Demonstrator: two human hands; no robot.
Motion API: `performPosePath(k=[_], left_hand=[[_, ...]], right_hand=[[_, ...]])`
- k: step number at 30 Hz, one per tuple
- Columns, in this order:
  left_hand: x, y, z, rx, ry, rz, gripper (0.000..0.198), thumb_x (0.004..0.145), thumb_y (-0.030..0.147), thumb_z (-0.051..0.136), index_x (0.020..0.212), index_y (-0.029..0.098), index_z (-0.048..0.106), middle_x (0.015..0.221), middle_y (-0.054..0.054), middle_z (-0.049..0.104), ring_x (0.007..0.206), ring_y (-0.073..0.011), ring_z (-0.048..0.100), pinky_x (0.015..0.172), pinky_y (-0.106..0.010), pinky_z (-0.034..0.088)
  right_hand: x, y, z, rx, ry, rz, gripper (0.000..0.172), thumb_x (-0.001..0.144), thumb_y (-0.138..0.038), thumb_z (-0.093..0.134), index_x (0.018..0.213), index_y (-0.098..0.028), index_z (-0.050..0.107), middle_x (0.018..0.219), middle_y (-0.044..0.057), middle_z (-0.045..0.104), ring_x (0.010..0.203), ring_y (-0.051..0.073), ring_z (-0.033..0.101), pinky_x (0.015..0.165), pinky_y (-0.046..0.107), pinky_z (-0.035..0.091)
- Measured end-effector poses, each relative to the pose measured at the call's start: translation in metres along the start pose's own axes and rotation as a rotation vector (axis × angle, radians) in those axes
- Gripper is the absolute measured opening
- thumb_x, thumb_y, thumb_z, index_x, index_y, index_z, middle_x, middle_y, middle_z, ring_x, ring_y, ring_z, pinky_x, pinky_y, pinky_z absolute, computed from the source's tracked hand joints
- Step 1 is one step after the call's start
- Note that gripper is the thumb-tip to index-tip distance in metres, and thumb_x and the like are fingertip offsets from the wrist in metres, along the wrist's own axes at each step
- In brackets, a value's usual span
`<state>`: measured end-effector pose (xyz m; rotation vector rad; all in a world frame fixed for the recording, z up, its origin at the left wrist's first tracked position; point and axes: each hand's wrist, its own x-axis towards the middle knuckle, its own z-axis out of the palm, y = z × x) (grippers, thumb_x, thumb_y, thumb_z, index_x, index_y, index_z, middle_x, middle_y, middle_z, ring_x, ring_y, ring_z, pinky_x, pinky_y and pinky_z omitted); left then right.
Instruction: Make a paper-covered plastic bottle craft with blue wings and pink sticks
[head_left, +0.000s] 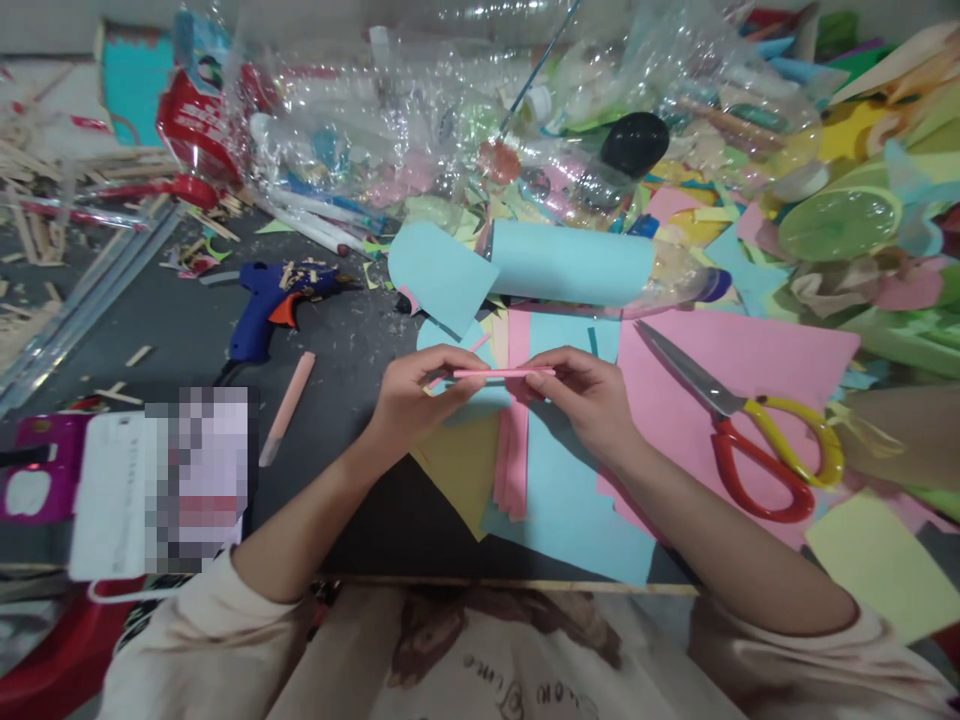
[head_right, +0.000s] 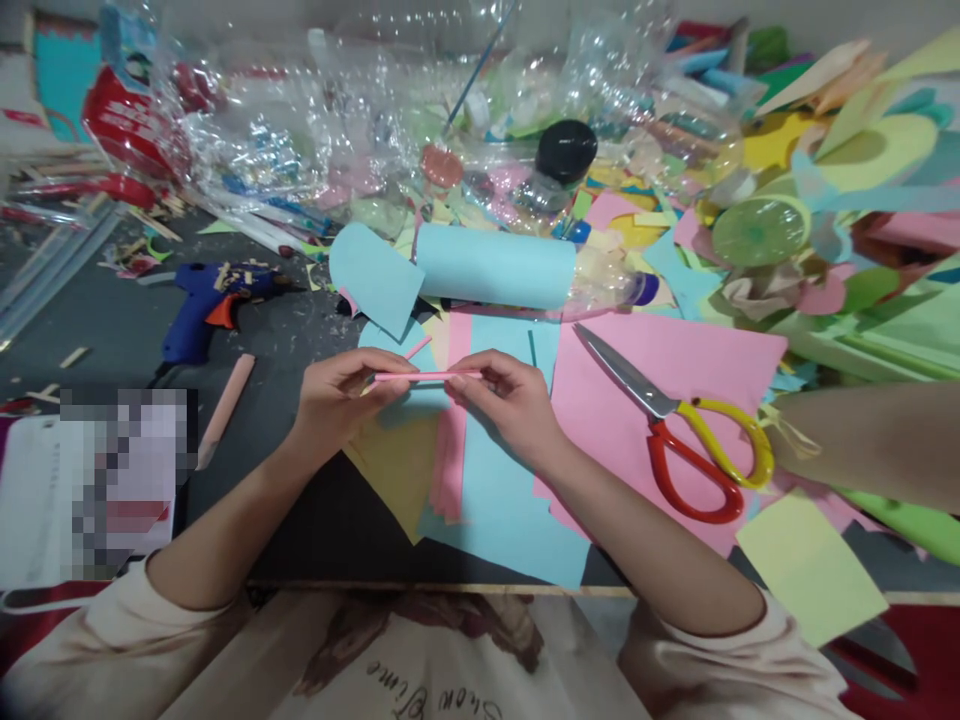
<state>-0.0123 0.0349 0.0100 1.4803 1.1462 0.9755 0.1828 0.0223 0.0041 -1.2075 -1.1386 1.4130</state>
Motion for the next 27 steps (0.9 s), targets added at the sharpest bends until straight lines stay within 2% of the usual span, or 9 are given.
performPosePath(k=[4, 7, 15, 21, 27], left_hand=[[-0.0005, 0.0002, -0.0007, 0.077, -0.060, 0.024, 0.025, 0.080, 0.042, 0.070, 0.087, 0.018, 0.071, 0.084, -0.005, 0.075, 0.074, -0.0153, 0.068, 0.064, -0.023, 0.052], [-0.0004, 0.0001, -0.0003, 0.110, -0.115, 0.055, 0.021, 0.083, 0.039, 0.067, 0.085, 0.019, 0.073, 0.086, -0.006, 0.077, 0.075, -0.0160, 0.070, 0.063, -0.023, 0.053], [-0.0010, 0.0000, 0.0000, 0.112, -0.092, 0.114, 0.023, 0.084, 0.042, 0.066, 0.082, 0.021, 0.075, 0.083, -0.005, 0.078, 0.072, -0.0169, 0.071, 0.061, -0.025, 0.054], [-0.0033, 0.0009, 0.0029, 0.128, -0.100, 0.185, 0.019, 0.086, 0.037, 0.066, 0.084, 0.021, 0.076, 0.083, -0.006, 0.078, 0.072, -0.0160, 0.072, 0.064, -0.024, 0.054], [-0.0034, 0.0026, 0.0034, 0.157, -0.099, 0.175, 0.023, 0.086, 0.041, 0.064, 0.084, 0.021, 0.076, 0.084, -0.006, 0.078, 0.074, -0.0168, 0.072, 0.066, -0.026, 0.054]], right_hand=[[-0.0007, -0.0004, 0.0008, -0.001, -0.029, 0.017, 0.028, 0.072, -0.048, 0.077, 0.072, -0.021, 0.071, 0.061, 0.000, 0.067, 0.056, 0.014, 0.062, 0.055, 0.032, 0.053], [-0.0011, -0.0003, 0.0010, -0.005, -0.037, 0.016, 0.026, 0.072, -0.048, 0.077, 0.071, -0.021, 0.073, 0.061, 0.000, 0.068, 0.056, 0.014, 0.062, 0.055, 0.031, 0.052], [-0.0018, -0.0011, 0.0008, -0.010, -0.043, 0.014, 0.029, 0.074, -0.049, 0.075, 0.066, -0.021, 0.072, 0.057, 0.000, 0.065, 0.054, 0.013, 0.060, 0.055, 0.031, 0.052], [-0.0018, 0.0015, -0.0007, -0.091, -0.071, -0.020, 0.019, 0.072, -0.041, 0.078, 0.082, -0.025, 0.077, 0.080, 0.003, 0.076, 0.073, 0.017, 0.068, 0.067, 0.033, 0.056], [-0.0023, 0.0007, -0.0007, -0.055, -0.111, 0.012, 0.022, 0.075, -0.044, 0.075, 0.075, -0.022, 0.078, 0.063, 0.002, 0.072, 0.058, 0.015, 0.065, 0.055, 0.032, 0.054]])
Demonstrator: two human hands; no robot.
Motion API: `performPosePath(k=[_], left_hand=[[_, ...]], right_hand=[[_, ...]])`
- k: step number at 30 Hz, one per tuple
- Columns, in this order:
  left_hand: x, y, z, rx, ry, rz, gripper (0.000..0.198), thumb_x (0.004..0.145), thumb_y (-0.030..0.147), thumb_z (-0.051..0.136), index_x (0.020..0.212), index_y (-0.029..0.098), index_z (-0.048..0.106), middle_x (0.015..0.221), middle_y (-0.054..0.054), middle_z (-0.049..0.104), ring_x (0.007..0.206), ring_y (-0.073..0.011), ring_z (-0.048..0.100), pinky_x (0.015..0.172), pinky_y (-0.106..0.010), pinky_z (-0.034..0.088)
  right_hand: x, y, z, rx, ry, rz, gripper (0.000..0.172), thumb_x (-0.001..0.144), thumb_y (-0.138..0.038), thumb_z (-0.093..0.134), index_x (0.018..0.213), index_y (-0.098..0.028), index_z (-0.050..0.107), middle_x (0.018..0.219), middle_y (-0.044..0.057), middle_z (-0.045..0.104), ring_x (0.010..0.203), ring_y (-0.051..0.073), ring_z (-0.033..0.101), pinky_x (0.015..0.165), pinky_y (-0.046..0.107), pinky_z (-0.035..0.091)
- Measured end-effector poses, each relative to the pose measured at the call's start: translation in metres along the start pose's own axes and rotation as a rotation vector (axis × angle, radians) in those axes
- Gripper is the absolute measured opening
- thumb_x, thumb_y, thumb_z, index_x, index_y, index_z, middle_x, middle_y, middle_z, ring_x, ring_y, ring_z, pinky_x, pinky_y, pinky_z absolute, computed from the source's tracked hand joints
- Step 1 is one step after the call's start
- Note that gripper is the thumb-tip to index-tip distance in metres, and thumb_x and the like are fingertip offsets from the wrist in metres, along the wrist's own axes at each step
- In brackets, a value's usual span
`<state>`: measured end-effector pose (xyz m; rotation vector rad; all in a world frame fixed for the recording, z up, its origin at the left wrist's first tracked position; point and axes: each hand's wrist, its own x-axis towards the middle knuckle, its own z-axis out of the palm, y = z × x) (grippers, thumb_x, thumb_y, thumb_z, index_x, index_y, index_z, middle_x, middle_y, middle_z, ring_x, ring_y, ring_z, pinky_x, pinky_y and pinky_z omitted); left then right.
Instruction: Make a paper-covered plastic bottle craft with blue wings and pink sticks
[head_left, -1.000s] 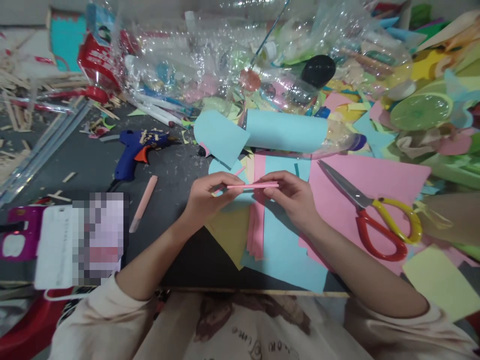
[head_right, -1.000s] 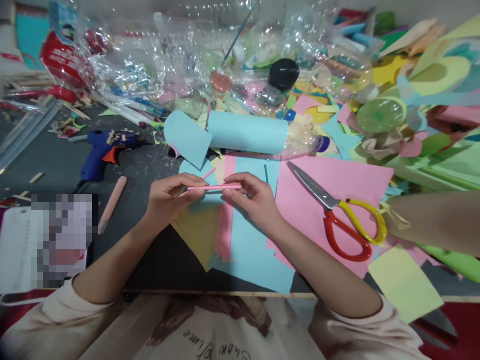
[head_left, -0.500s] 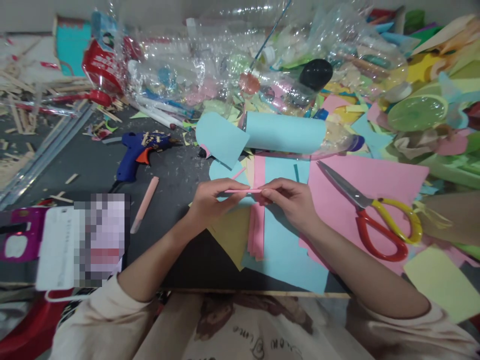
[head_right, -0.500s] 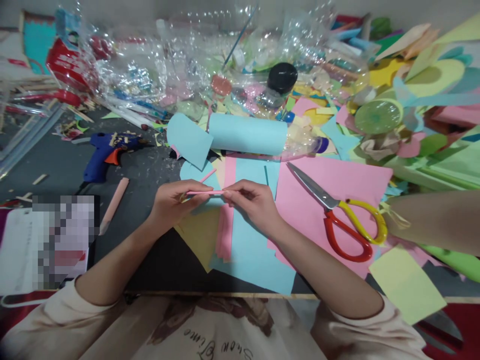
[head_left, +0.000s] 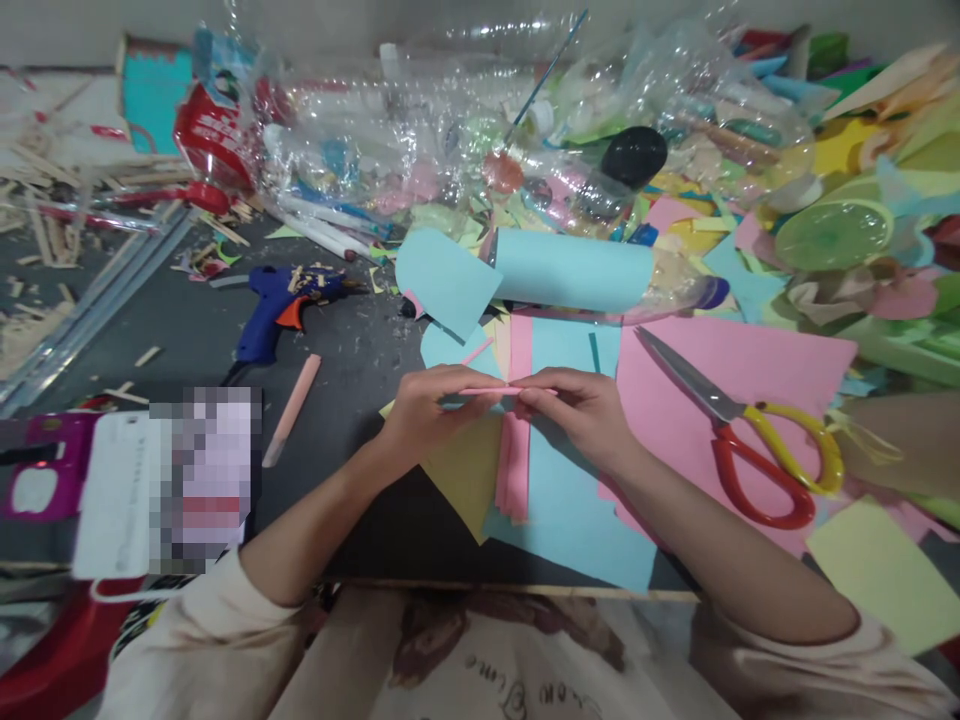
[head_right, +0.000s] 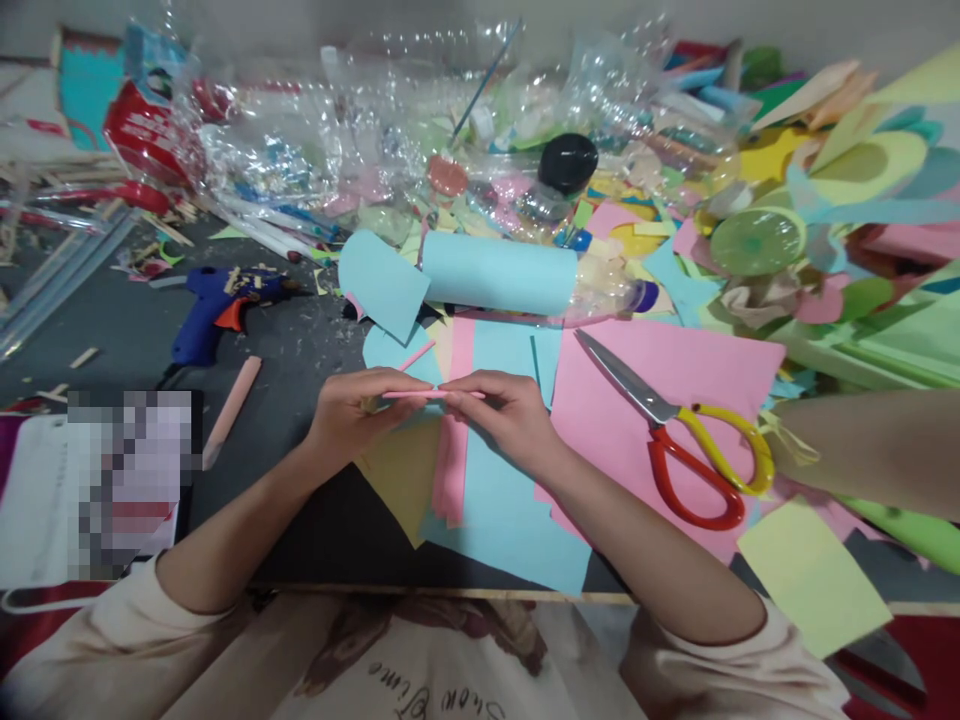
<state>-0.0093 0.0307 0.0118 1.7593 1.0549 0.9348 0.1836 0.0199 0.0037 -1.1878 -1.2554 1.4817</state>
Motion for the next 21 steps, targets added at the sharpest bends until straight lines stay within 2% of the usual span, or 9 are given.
performPosePath(k=[5, 13, 21], left_hand=[[0.0014, -0.0007, -0.0018, 0.011, 0.037, -0.027, 0.028, 0.084, 0.047, 0.065, 0.081, 0.021, 0.075, 0.079, -0.004, 0.077, 0.067, -0.0161, 0.069, 0.062, -0.026, 0.052], [-0.0013, -0.0029, 0.0008, 0.076, 0.049, 0.067, 0.017, 0.087, 0.034, 0.063, 0.080, 0.020, 0.071, 0.076, -0.003, 0.075, 0.065, -0.0139, 0.065, 0.061, -0.025, 0.047], [-0.0021, -0.0037, 0.0060, 0.311, -0.025, 0.226, 0.011, 0.087, 0.024, 0.058, 0.081, 0.020, 0.066, 0.069, -0.001, 0.066, 0.066, -0.0143, 0.060, 0.064, -0.027, 0.044]], right_hand=[[-0.0001, -0.0008, 0.0011, 0.027, 0.048, -0.003, 0.027, 0.073, -0.049, 0.075, 0.072, -0.022, 0.077, 0.058, 0.000, 0.068, 0.053, 0.014, 0.062, 0.055, 0.033, 0.054], [0.0026, -0.0043, 0.0023, 0.078, 0.166, -0.018, 0.023, 0.068, -0.042, 0.081, 0.064, -0.022, 0.070, 0.052, -0.003, 0.063, 0.046, 0.011, 0.056, 0.046, 0.027, 0.050], [0.0057, -0.0016, -0.0013, 0.227, 0.110, 0.008, 0.021, 0.069, -0.037, 0.082, 0.070, -0.022, 0.068, 0.054, -0.004, 0.066, 0.044, 0.010, 0.058, 0.047, 0.025, 0.053]])
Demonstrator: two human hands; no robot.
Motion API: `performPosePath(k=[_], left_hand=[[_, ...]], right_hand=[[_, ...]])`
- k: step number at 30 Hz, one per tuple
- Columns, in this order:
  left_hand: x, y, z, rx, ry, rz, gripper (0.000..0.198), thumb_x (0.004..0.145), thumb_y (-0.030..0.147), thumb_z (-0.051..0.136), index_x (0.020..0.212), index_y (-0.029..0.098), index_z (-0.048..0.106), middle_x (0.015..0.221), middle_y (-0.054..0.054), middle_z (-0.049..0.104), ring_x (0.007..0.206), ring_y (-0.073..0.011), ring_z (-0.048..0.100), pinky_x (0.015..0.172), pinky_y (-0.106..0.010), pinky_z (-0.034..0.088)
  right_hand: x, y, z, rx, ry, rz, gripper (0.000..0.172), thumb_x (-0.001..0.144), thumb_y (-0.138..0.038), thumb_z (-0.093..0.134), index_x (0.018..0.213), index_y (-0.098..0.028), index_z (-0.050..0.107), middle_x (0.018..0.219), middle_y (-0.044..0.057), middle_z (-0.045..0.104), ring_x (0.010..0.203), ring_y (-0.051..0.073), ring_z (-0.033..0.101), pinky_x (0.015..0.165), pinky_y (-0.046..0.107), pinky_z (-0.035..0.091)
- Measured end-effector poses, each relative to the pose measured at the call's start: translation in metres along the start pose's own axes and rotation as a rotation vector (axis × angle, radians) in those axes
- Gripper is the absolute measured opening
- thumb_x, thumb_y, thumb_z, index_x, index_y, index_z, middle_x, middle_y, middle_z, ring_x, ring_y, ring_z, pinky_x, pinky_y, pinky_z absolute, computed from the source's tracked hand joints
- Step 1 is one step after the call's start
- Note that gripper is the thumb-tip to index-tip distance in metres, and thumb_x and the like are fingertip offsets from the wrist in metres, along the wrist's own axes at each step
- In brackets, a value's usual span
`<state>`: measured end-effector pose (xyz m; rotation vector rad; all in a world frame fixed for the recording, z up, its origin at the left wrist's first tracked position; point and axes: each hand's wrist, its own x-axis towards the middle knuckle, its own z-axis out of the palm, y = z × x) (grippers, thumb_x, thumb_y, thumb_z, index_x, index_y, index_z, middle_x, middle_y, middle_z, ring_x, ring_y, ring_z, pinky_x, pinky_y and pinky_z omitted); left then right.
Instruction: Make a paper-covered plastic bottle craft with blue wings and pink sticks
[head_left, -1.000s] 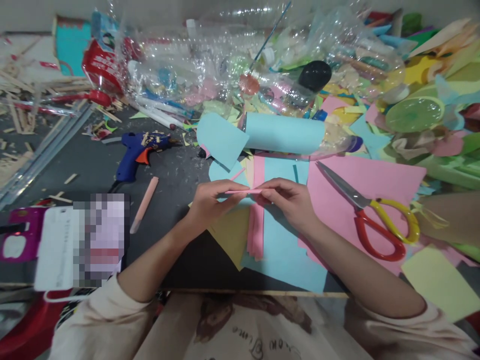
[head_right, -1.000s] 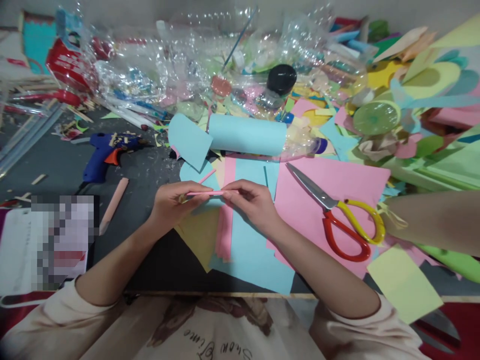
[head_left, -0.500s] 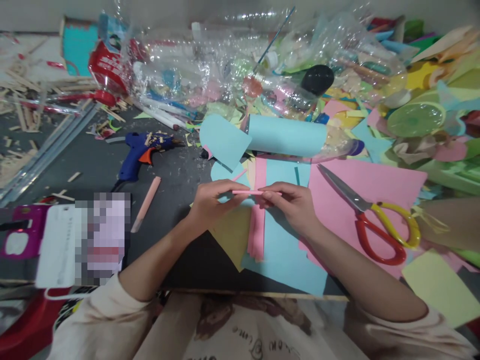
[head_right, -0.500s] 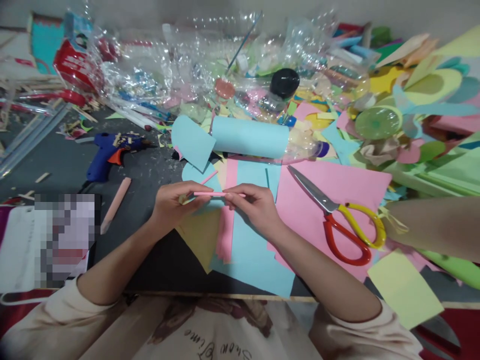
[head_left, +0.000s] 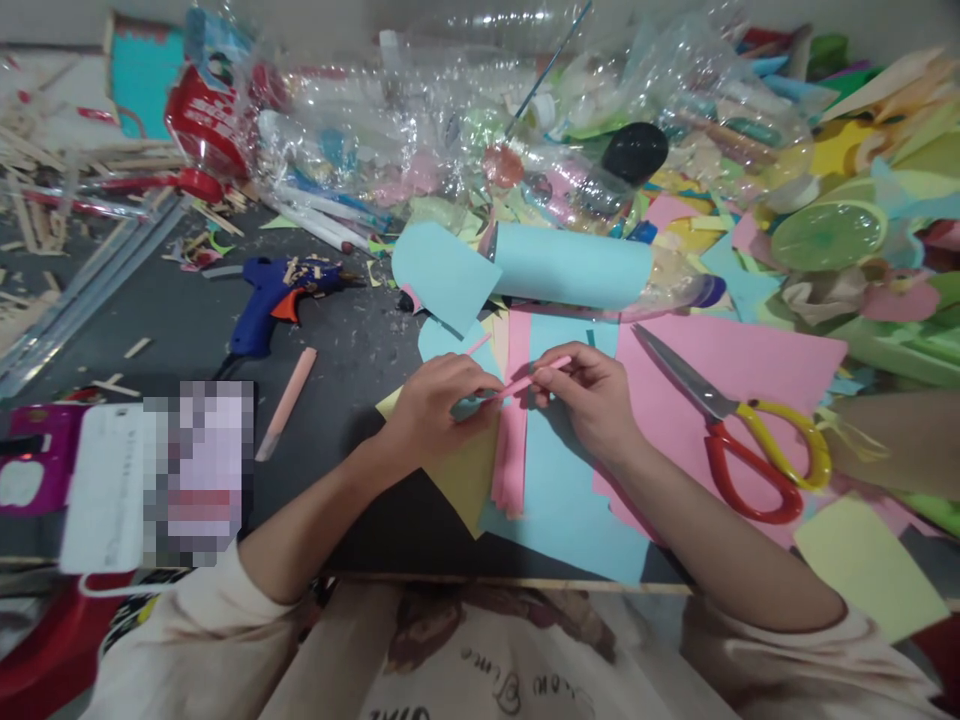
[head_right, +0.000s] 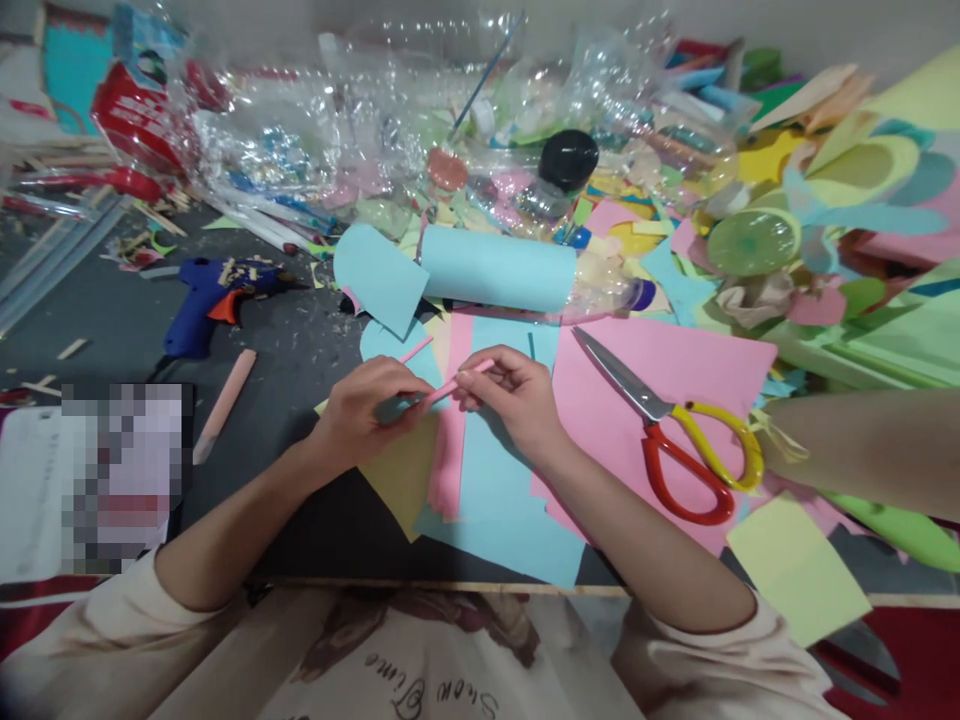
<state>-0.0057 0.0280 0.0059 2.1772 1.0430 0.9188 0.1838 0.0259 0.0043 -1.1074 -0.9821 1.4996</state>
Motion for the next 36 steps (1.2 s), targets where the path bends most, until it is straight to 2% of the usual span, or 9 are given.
performPosePath(k=[5, 10, 15, 21, 27, 31, 34, 36], left_hand=[[-0.001, 0.005, 0.002, -0.044, -0.010, -0.055, 0.007, 0.084, 0.015, 0.057, 0.080, 0.019, 0.059, 0.070, 0.003, 0.065, 0.064, -0.0114, 0.059, 0.065, -0.024, 0.043], [-0.001, 0.007, 0.003, -0.055, -0.010, -0.078, 0.007, 0.084, 0.015, 0.056, 0.079, 0.019, 0.058, 0.072, 0.003, 0.066, 0.064, -0.0104, 0.059, 0.065, -0.024, 0.044], [-0.003, 0.006, 0.006, -0.071, -0.018, -0.074, 0.005, 0.084, 0.017, 0.057, 0.080, 0.019, 0.058, 0.071, 0.003, 0.066, 0.063, -0.0107, 0.059, 0.064, -0.023, 0.045], [0.001, 0.010, 0.003, -0.189, -0.030, -0.096, 0.006, 0.086, 0.014, 0.056, 0.084, 0.018, 0.061, 0.074, 0.002, 0.067, 0.066, -0.0096, 0.061, 0.062, -0.019, 0.047], [0.002, 0.003, -0.003, -0.143, 0.056, -0.130, 0.010, 0.089, 0.018, 0.052, 0.088, 0.019, 0.062, 0.076, 0.000, 0.067, 0.066, -0.0097, 0.061, 0.062, -0.019, 0.048], [0.006, -0.003, -0.010, -0.061, 0.185, -0.287, 0.009, 0.087, 0.024, 0.054, 0.082, 0.020, 0.060, 0.073, 0.002, 0.064, 0.065, -0.0105, 0.060, 0.062, -0.021, 0.047], [0.010, -0.007, -0.025, 0.016, 0.269, -0.397, 0.012, 0.086, 0.027, 0.052, 0.078, 0.020, 0.058, 0.071, 0.003, 0.062, 0.065, -0.0107, 0.057, 0.060, -0.021, 0.045], [0.013, -0.011, -0.043, 0.102, 0.270, -0.410, 0.016, 0.086, 0.031, 0.052, 0.075, 0.020, 0.057, 0.070, 0.002, 0.061, 0.065, -0.0116, 0.056, 0.062, -0.023, 0.045]], right_hand=[[-0.003, 0.002, 0.001, 0.032, -0.095, 0.026, 0.022, 0.073, -0.039, 0.080, 0.081, -0.022, 0.069, 0.065, -0.003, 0.069, 0.054, 0.011, 0.062, 0.055, 0.027, 0.056], [-0.007, 0.003, 0.003, -0.087, -0.127, 0.025, 0.025, 0.073, -0.043, 0.077, 0.075, -0.021, 0.066, 0.068, -0.001, 0.069, 0.063, 0.012, 0.066, 0.061, 0.028, 0.056], [-0.008, 0.002, 0.003, -0.205, -0.143, 0.004, 0.027, 0.076, -0.046, 0.074, 0.072, -0.021, 0.064, 0.064, -0.001, 0.066, 0.062, 0.012, 0.063, 0.060, 0.028, 0.052], [-0.008, 0.002, 0.003, -0.174, -0.130, 0.014, 0.031, 0.074, -0.048, 0.074, 0.070, -0.020, 0.061, 0.059, -0.003, 0.061, 0.053, 0.010, 0.058, 0.055, 0.026, 0.051], [-0.006, 0.000, 0.003, -0.075, -0.087, 0.056, 0.037, 0.071, -0.051, 0.076, 0.067, -0.021, 0.057, 0.054, -0.003, 0.063, 0.049, 0.011, 0.060, 0.051, 0.026, 0.053], [-0.005, -0.002, 0.004, -0.047, -0.071, 0.077, 0.038, 0.070, -0.051, 0.077, 0.064, -0.020, 0.055, 0.051, -0.004, 0.063, 0.041, 0.008, 0.055, 0.042, 0.022, 0.048], [-0.004, -0.003, 0.003, -0.041, -0.051, 0.089, 0.038, 0.070, -0.052, 0.076, 0.064, -0.020, 0.055, 0.047, -0.005, 0.060, 0.034, 0.006, 0.047, 0.034, 0.019, 0.041], [-0.003, -0.004, 0.002, -0.052, -0.015, 0.083, 0.039, 0.069, -0.053, 0.077, 0.065, -0.020, 0.055, 0.043, -0.006, 0.058, 0.031, 0.005, 0.044, 0.031, 0.017, 0.036]])
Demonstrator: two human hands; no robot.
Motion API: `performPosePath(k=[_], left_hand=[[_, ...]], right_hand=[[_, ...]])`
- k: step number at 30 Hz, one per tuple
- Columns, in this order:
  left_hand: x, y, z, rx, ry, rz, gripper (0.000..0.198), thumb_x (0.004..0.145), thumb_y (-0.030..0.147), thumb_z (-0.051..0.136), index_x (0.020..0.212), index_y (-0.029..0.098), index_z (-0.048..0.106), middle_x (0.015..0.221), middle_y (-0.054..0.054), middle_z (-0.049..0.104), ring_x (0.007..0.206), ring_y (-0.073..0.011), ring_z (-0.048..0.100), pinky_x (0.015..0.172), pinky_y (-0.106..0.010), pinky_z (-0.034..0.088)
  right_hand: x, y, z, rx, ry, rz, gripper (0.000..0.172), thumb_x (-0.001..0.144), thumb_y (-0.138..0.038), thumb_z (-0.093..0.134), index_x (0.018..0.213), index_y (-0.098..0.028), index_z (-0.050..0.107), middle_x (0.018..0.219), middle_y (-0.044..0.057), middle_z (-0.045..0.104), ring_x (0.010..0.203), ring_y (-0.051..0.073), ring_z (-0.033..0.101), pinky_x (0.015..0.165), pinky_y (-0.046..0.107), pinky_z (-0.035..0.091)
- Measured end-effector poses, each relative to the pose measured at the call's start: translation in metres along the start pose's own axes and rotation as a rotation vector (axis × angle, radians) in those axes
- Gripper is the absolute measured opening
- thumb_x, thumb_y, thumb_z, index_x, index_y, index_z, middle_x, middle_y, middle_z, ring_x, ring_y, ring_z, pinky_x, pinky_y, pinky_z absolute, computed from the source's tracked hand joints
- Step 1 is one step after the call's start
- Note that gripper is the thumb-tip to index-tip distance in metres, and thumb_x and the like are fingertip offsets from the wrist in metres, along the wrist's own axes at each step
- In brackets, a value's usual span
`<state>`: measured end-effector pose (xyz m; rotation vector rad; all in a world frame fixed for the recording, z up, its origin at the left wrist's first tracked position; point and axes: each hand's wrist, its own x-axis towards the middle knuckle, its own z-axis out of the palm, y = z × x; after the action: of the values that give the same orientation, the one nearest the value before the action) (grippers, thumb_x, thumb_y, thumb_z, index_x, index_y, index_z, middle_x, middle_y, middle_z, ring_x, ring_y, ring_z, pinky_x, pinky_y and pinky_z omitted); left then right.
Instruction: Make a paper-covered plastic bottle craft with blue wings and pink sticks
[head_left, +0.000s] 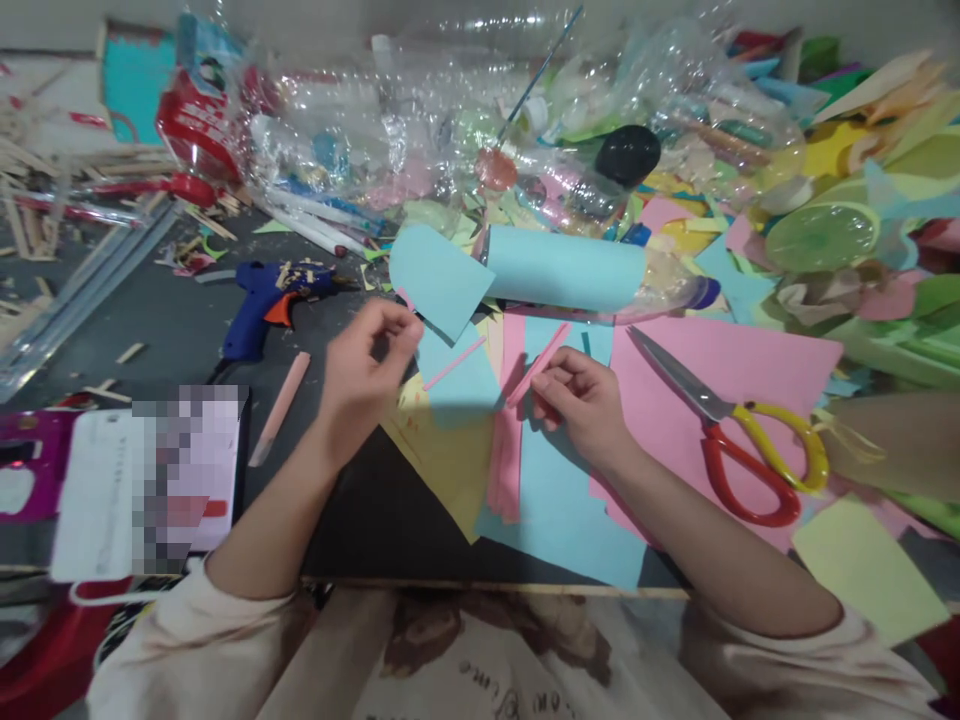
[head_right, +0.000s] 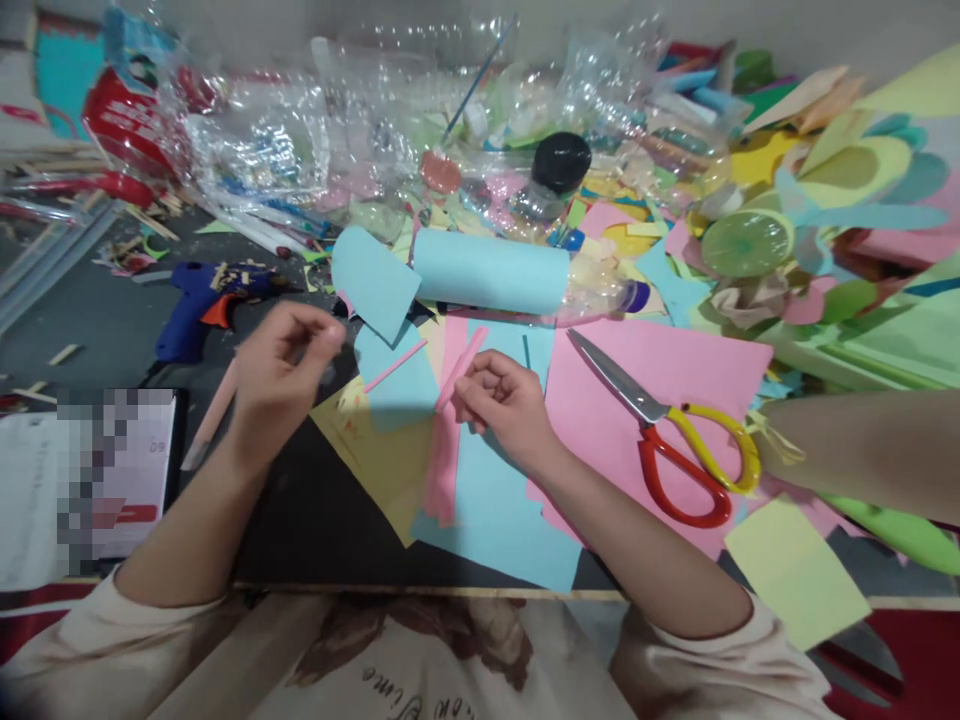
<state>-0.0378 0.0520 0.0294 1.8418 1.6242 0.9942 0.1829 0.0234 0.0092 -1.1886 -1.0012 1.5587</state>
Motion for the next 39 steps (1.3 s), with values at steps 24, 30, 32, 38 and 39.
performPosePath(k=[24, 30, 32, 38, 39], left_hand=[[0.021, -0.032, -0.054, 0.573, 0.311, -0.244, 0.052, 0.061, 0.029, 0.076, 0.105, 0.020, 0.049, 0.099, -0.005, 0.066, 0.089, -0.0254, 0.063, 0.082, -0.041, 0.051], [-0.001, -0.008, -0.021, 0.347, 0.163, 0.015, 0.059, 0.066, 0.043, 0.079, 0.115, 0.023, 0.053, 0.098, -0.002, 0.067, 0.091, -0.0231, 0.066, 0.077, -0.031, 0.052], [-0.007, -0.005, -0.010, 0.298, 0.114, 0.020, 0.057, 0.069, 0.043, 0.077, 0.116, 0.024, 0.052, 0.100, -0.004, 0.067, 0.095, -0.0251, 0.067, 0.075, -0.031, 0.052], [-0.013, -0.009, 0.005, 0.322, 0.094, 0.020, 0.050, 0.072, 0.041, 0.071, 0.114, 0.021, 0.052, 0.099, -0.007, 0.067, 0.098, -0.0283, 0.067, 0.076, -0.031, 0.052], [-0.013, -0.009, 0.005, 0.331, 0.096, 0.016, 0.050, 0.072, 0.041, 0.071, 0.114, 0.021, 0.052, 0.097, -0.007, 0.067, 0.096, -0.0279, 0.068, 0.075, -0.031, 0.052]], right_hand=[[0.008, 0.002, -0.006, 0.038, 0.087, -0.011, 0.042, 0.063, -0.055, 0.080, 0.068, -0.021, 0.056, 0.041, -0.009, 0.055, 0.028, 0.005, 0.040, 0.029, 0.018, 0.031], [0.004, 0.003, -0.002, -0.002, -0.026, -0.025, 0.038, 0.070, -0.052, 0.077, 0.066, -0.021, 0.056, 0.042, -0.008, 0.054, 0.034, 0.006, 0.044, 0.035, 0.020, 0.035], [0.003, 0.002, -0.001, -0.031, -0.057, -0.038, 0.037, 0.071, -0.052, 0.076, 0.067, -0.021, 0.056, 0.043, -0.008, 0.053, 0.036, 0.006, 0.044, 0.037, 0.020, 0.035], [0.001, 0.003, 0.001, -0.134, -0.075, -0.036, 0.034, 0.072, -0.048, 0.074, 0.067, -0.020, 0.055, 0.047, -0.008, 0.049, 0.040, 0.006, 0.041, 0.041, 0.023, 0.032], [0.002, 0.003, 0.000, -0.144, -0.077, -0.035, 0.032, 0.073, -0.046, 0.074, 0.067, -0.021, 0.055, 0.048, -0.008, 0.049, 0.040, 0.006, 0.041, 0.042, 0.023, 0.032]])
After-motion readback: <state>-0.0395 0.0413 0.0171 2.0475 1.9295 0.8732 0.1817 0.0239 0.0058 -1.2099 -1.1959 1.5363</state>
